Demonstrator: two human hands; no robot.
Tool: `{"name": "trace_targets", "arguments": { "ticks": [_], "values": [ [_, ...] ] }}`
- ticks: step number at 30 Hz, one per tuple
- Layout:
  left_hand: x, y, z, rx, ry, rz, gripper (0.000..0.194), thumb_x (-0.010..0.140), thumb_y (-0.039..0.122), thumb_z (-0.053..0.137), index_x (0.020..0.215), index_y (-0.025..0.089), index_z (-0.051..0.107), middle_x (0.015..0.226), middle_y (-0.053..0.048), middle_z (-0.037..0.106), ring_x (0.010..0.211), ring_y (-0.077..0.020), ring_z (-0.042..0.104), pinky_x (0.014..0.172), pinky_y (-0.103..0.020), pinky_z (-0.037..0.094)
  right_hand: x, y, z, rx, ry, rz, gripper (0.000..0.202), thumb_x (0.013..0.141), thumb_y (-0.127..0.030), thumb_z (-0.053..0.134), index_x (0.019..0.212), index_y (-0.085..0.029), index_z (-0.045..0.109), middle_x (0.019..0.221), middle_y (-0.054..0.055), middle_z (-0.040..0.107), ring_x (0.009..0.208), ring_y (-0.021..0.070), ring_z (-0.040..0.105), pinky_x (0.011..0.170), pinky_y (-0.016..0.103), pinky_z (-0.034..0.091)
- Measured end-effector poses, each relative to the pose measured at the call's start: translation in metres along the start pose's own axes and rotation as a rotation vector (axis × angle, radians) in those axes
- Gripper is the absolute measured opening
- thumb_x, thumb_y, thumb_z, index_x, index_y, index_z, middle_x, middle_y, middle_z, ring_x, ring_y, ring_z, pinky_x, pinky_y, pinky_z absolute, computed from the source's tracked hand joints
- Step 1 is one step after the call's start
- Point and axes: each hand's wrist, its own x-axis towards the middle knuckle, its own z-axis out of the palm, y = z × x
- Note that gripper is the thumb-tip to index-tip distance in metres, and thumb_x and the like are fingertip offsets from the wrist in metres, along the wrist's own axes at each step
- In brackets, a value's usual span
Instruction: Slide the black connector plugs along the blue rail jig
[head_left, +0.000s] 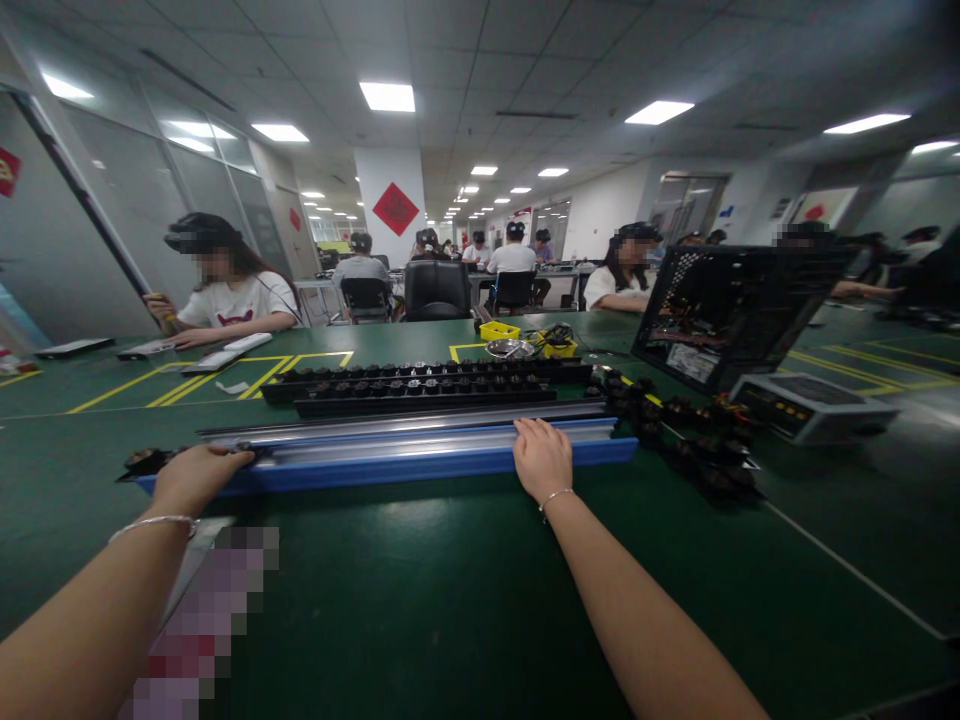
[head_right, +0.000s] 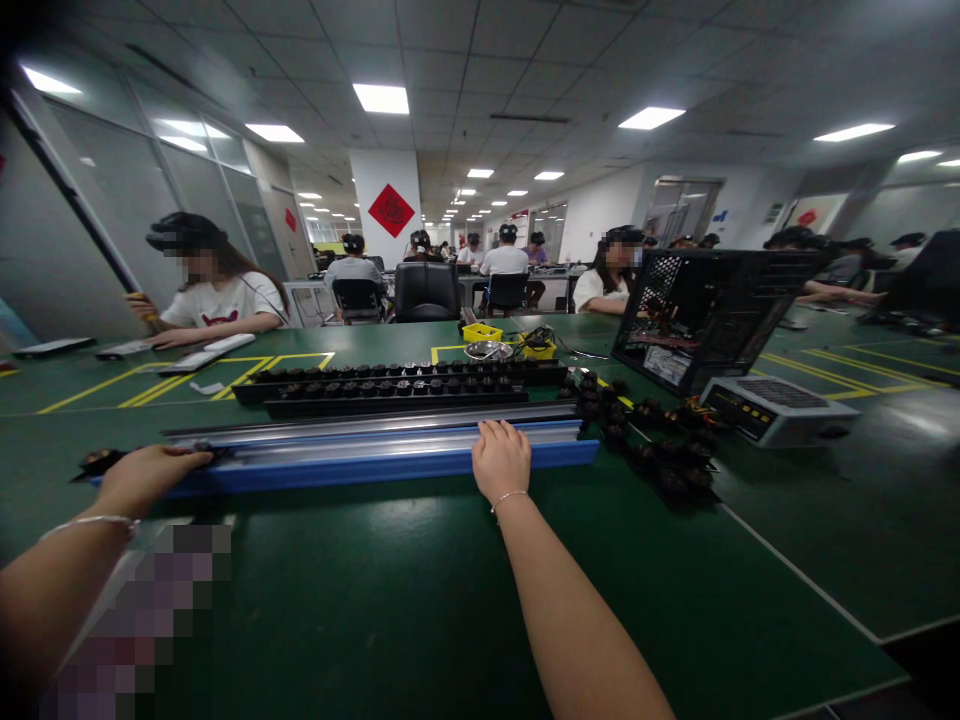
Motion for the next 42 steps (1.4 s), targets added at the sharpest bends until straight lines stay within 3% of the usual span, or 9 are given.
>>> {"name": "trace_targets", "arguments": {
  "ticks": [42],
  "values": [
    [-0.006, 0.016, 0.008, -0.037, -0.015, 0.047, 0.049, 0.07, 0.057, 0.048, 0.091, 0.018, 0.069, 0.096, -0.01, 0.069, 0.092, -0.028, 0.06, 0.073, -0.033, 0.044, 0.0, 0.0, 0.002, -0.013, 0.01, 0.0, 0.042, 0.088, -0.026, 0.031, 0.118, -0.023, 0.06, 0.126, 0.002, 0.058, 0.121, 0.0205, 0.043, 0.102, 0.038, 0.023]
  ]
}}
